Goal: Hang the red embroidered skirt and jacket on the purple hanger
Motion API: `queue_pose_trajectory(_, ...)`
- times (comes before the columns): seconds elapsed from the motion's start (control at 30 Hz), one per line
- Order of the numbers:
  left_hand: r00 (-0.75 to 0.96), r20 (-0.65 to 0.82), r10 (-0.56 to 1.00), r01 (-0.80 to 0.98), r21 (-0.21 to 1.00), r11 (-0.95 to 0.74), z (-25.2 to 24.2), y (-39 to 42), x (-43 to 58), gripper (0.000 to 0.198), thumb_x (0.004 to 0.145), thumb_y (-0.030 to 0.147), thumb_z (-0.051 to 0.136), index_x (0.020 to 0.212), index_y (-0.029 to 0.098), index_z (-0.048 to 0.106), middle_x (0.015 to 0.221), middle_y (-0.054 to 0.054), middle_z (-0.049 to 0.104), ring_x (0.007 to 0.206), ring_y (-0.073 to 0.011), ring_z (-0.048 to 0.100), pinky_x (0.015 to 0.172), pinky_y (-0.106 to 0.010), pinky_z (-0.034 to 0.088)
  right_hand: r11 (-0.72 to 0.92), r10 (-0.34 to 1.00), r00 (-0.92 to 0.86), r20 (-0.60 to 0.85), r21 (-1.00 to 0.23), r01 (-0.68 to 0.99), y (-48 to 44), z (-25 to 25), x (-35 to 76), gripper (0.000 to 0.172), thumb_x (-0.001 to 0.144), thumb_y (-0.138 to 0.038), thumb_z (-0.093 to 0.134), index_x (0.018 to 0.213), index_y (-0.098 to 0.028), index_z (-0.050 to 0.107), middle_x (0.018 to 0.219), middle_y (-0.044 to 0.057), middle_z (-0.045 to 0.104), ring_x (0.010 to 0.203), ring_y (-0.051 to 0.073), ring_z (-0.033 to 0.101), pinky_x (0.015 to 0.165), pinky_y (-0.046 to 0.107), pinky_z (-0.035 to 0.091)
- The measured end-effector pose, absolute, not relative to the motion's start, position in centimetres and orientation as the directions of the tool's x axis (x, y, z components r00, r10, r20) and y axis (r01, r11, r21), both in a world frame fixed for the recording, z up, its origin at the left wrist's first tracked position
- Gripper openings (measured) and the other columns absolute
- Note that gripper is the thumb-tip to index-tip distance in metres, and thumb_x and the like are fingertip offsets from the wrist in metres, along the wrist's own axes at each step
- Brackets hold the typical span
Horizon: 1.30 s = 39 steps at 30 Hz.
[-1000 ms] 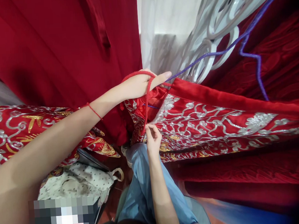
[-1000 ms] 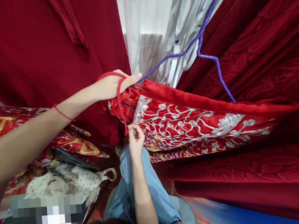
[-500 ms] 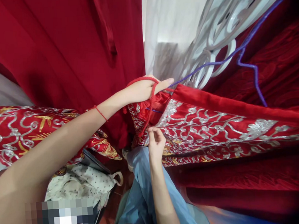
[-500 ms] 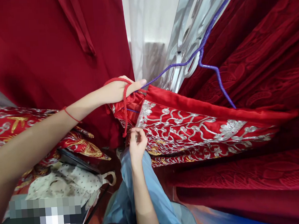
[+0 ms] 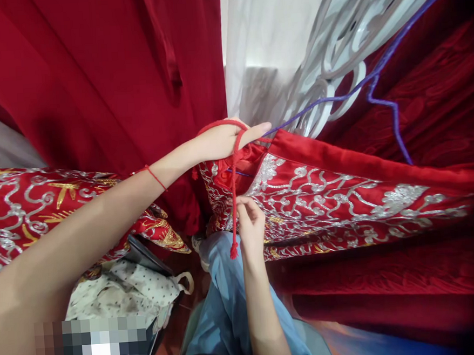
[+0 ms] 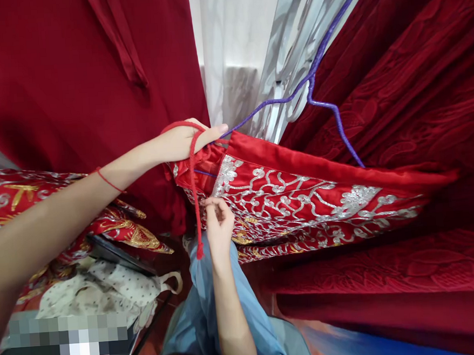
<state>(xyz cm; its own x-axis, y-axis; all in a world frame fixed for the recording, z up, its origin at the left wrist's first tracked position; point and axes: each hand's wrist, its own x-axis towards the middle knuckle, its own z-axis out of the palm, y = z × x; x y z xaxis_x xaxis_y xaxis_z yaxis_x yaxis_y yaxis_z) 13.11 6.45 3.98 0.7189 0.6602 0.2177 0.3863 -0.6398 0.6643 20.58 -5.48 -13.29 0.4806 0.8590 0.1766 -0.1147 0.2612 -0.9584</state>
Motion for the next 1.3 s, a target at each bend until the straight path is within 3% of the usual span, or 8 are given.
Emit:
queue_pose_trajectory(0.2,0.733,0.187,0.654,0.39,0.672,-0.629,4.0,6.5,13.2,0.058,0.093,0.064,0.042,0.058,0.018,0.048,0.054,0.003,0.034,0.054,-0.0089,0.032,0.057,-0.031,0.024,0.312,0.758,0.622,0.196,-0.947,-0.082,-5.1,-13.7,19.7,0.017,0.078,-0.034,0.061,0.074,-0.017,0.063,0.073,0.0,0.066,0.065,0.011,0.055,0.066,0.025,0.044)
queue_pose_trajectory(0.53,0.748,0.199,0.633,0.381,0.653,-0.655,4.1,6.4,13.3,0.058,0.095,0.061,0.038,0.06,0.017,0.048,0.056,0.003,0.032,0.055,-0.0081,0.032,0.06,-0.031,0.024,0.48,0.673,0.706,0.222,-0.857,-0.188,-4.8,-14.7,18.9,0.012,0.082,-0.028,0.065,0.075,-0.019,0.065,0.074,-0.001,0.067,0.077,0.015,0.063,0.079,0.028,0.047)
queue_pose_trajectory(0.73,0.738,0.189,0.647,0.408,0.639,-0.652,4.1,6.6,13.4,0.061,0.094,0.064,0.039,0.061,0.015,0.052,0.055,0.003,0.032,0.054,-0.0081,0.034,0.059,-0.03,0.026,0.437,0.72,0.639,0.269,-0.891,-0.118,-4.8,-14.6,19.3,0.014,0.084,-0.033,0.067,0.081,-0.019,0.068,0.079,0.0,0.07,0.075,0.014,0.063,0.075,0.027,0.047)
queue_pose_trajectory(0.9,0.737,0.193,0.648,0.379,0.676,-0.632,4.1,6.4,13.3,0.058,0.095,0.062,0.042,0.069,0.013,0.061,0.058,-0.001,0.048,0.059,-0.0106,0.045,0.061,-0.029,0.034,0.403,0.788,0.547,0.283,-0.909,-0.11,-4.8,-14.8,19.9,0.017,0.085,-0.037,0.066,0.085,-0.019,0.067,0.085,0.001,0.07,0.082,0.015,0.064,0.08,0.029,0.048)
queue_pose_trajectory(1.07,0.753,0.326,0.572,0.249,0.663,-0.706,4.4,7.1,12.4,0.051,0.094,0.059,0.046,0.095,0.015,0.07,0.083,-0.005,0.068,0.079,-0.0146,0.062,0.076,-0.026,0.046,0.314,0.891,0.37,0.262,-0.946,-0.085,-5.1,-14.4,21.0,0.021,0.087,-0.039,0.06,0.082,-0.019,0.062,0.08,0.002,0.068,0.077,0.015,0.063,0.075,0.028,0.05)
queue_pose_trajectory(1.13,0.794,0.327,0.513,0.236,0.613,-0.754,4.6,7.4,11.3,0.049,0.088,0.059,0.057,0.111,0.017,0.069,0.099,-0.006,0.07,0.091,-0.017,0.066,0.083,-0.026,0.049,0.282,0.925,0.257,0.279,-0.959,0.024,-5.6,-13.5,22.0,0.022,0.091,-0.04,0.057,0.086,-0.019,0.062,0.078,0.001,0.067,0.072,0.015,0.062,0.069,0.027,0.049)
queue_pose_trajectory(1.2,0.851,0.281,0.444,0.243,0.54,-0.806,4.9,7.4,9.8,0.058,0.078,0.057,0.07,0.124,0.021,0.066,0.112,-0.006,0.07,0.104,-0.021,0.066,0.091,-0.03,0.05,0.31,0.92,0.163,0.357,-0.916,0.253,-6.4,-12.0,23.4,0.023,0.095,-0.039,0.053,0.089,-0.019,0.064,0.076,0.002,0.067,0.067,0.014,0.06,0.066,0.027,0.047)
queue_pose_trajectory(1.3,0.894,0.243,0.376,0.254,0.416,-0.873,5.4,7.3,7.4,0.064,0.07,0.053,0.079,0.126,0.025,0.066,0.12,-0.008,0.069,0.116,-0.0258,0.063,0.102,-0.038,0.048,0.449,0.726,0.141,0.673,-0.62,0.643,-7.7,-8.6,26.2,0.023,0.097,-0.033,0.052,0.085,-0.019,0.065,0.08,0.004,0.068,0.074,0.016,0.06,0.074,0.03,0.047)
